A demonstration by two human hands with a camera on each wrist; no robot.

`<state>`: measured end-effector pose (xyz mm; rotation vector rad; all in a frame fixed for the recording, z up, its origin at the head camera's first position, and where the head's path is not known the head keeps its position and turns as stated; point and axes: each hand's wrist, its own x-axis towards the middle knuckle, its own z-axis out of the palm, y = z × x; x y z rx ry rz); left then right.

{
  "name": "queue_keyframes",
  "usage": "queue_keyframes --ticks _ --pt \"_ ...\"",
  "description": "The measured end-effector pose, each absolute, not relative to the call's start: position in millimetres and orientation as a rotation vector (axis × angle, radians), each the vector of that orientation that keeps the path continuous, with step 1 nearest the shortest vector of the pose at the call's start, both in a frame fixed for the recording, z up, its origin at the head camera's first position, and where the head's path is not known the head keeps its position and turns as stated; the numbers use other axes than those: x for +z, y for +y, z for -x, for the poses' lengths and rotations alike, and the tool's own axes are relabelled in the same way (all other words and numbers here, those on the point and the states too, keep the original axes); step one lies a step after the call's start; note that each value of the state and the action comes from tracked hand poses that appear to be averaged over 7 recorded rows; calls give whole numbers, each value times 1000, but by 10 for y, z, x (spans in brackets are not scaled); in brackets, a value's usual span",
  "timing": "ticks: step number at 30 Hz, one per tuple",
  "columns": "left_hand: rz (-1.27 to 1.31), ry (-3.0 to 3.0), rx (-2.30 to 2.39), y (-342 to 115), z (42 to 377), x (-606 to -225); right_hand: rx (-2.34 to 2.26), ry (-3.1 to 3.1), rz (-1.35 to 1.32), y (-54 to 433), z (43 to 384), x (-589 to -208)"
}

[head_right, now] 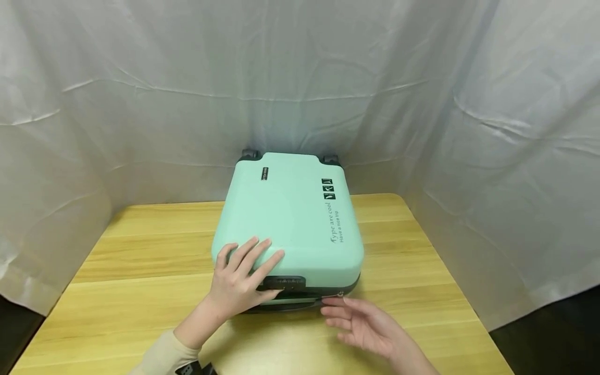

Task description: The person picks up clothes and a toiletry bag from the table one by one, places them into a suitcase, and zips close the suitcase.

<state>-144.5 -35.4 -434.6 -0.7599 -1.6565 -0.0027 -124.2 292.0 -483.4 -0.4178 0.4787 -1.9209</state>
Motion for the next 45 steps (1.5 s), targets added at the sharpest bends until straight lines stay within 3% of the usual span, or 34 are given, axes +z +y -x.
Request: queue_keyframes --ticks 12,29,45 --pt "763 -1665 0 -350 1429 -4370 -2036 576 218 2867 1207 -4893" --pt "754 -1666 -4 -356 1423 -4364 -1982 774 156 2750 1193 -4710" --pt "755 -1671 -11 -356 1436 -4370 -2047 1054 52 2698 1244 -4807"
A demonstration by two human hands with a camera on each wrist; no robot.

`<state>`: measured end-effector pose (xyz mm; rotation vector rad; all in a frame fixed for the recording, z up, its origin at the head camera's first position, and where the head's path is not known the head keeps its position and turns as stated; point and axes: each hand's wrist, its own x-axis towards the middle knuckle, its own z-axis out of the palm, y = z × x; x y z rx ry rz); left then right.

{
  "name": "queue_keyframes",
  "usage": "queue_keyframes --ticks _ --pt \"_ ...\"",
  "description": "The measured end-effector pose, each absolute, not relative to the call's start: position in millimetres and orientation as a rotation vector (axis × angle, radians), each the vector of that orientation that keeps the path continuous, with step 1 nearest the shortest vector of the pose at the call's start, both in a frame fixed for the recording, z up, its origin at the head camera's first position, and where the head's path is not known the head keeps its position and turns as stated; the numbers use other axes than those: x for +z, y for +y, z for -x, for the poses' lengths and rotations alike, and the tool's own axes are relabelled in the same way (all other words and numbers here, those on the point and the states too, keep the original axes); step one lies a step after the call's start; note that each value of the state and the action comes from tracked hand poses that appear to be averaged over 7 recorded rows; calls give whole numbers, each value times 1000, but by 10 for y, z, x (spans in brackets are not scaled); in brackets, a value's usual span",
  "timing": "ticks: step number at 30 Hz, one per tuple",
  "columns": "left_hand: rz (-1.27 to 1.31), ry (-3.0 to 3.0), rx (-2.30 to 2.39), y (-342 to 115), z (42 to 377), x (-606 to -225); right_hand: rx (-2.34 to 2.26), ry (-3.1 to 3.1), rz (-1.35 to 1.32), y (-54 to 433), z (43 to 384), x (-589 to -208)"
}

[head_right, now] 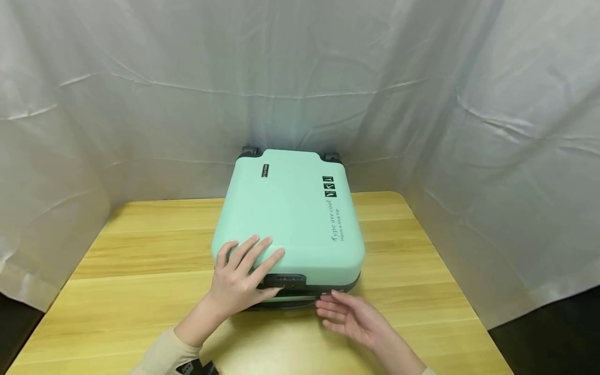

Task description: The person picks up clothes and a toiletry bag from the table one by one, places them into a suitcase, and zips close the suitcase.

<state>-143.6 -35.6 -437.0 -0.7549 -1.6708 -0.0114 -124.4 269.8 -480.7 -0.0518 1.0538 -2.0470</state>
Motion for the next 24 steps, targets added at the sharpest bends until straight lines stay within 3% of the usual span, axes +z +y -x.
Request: queue_keyframes --ticks 24 --pt "760 -1660 -25 -353 1438 -4375 -1947 1797 -76 2719 1170 -4793"
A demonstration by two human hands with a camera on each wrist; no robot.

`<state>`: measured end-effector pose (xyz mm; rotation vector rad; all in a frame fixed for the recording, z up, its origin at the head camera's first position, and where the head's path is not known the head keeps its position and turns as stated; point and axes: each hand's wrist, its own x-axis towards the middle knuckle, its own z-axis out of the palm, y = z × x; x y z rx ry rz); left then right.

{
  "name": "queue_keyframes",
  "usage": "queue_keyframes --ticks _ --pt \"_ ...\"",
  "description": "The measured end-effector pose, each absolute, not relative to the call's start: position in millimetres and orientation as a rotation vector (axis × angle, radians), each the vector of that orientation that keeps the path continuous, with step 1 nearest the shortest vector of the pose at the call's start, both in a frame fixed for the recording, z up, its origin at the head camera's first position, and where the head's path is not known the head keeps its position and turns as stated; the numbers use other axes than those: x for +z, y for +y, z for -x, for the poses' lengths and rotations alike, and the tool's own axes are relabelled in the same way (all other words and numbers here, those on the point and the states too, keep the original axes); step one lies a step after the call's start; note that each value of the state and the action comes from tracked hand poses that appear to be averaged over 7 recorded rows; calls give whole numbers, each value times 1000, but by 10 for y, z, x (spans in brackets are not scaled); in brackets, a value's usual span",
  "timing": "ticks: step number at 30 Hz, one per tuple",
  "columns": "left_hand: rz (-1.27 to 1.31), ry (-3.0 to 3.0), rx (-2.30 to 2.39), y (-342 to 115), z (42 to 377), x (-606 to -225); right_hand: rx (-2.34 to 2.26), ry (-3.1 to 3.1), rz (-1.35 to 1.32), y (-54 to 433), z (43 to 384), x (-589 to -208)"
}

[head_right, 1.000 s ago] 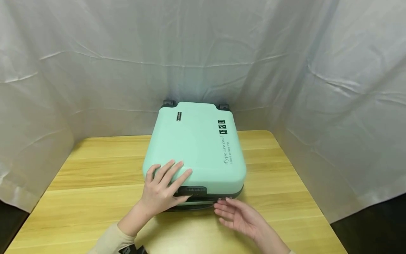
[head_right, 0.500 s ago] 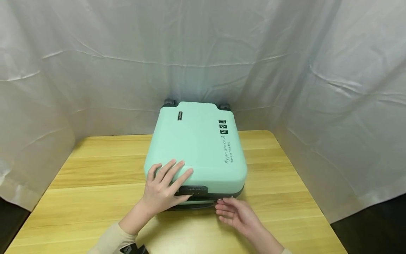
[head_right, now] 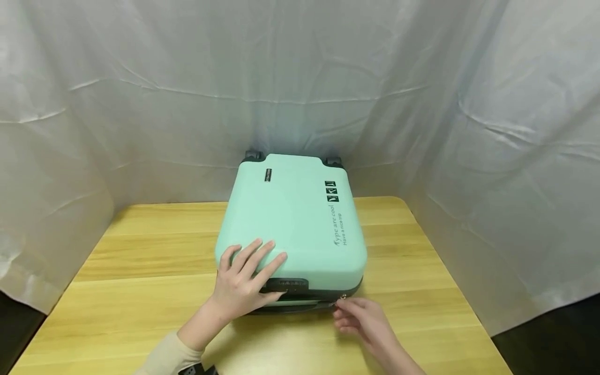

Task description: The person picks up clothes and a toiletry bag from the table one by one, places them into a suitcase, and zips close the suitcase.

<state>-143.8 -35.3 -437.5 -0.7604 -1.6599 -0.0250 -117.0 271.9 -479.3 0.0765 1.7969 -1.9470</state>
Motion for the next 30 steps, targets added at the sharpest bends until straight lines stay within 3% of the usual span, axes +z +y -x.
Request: queue_keyframes --ticks 11,30 --pt "756 -1642 -28 -362 1438 -4357 -2041 1333 145 2919 1202 -4804" --pt "764 -1646 -37 -350 1445 -4375 -2035 1646 -21 2805 1160 -4818"
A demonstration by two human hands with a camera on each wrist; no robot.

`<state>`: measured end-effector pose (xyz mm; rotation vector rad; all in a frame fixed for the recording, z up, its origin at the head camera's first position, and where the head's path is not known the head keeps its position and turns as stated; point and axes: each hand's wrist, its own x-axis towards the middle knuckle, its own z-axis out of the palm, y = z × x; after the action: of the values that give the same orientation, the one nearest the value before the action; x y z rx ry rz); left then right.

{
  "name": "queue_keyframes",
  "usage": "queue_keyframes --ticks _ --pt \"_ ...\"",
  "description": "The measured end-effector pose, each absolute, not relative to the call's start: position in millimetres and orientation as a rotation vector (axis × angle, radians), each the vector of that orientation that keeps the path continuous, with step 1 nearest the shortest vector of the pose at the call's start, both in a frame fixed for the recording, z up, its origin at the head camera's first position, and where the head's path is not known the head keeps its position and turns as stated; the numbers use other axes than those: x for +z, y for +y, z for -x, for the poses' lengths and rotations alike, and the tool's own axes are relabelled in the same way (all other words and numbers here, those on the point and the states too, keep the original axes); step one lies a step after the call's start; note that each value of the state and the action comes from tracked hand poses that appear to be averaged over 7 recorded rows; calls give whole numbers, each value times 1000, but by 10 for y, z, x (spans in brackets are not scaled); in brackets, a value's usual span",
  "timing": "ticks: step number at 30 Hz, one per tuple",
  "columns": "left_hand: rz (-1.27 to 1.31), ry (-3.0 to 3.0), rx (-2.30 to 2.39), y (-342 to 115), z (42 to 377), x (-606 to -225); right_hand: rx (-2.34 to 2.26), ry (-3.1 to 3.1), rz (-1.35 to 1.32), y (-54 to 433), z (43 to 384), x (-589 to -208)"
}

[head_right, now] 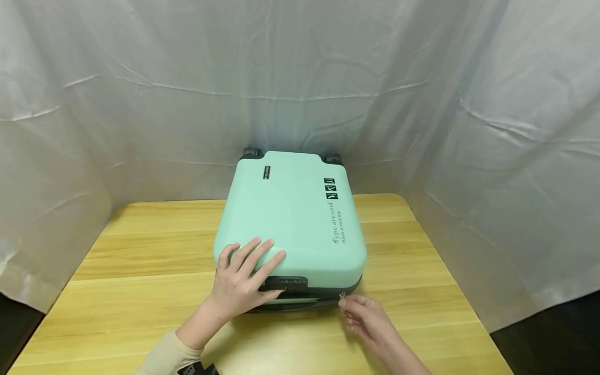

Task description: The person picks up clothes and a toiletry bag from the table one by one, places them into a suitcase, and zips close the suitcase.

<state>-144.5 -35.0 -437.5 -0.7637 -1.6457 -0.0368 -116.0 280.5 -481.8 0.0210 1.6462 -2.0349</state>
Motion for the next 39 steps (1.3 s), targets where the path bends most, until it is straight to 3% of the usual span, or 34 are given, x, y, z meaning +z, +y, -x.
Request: queue_keyframes --ticks 13,39 --pt "764 -1659 -37 -344 1443 -4369 -1985 941 296 3006 1323 -4983" --pt "767 -1660 -30 -340 1434 -4359 -2007 766 338 2940 1368 -5082"
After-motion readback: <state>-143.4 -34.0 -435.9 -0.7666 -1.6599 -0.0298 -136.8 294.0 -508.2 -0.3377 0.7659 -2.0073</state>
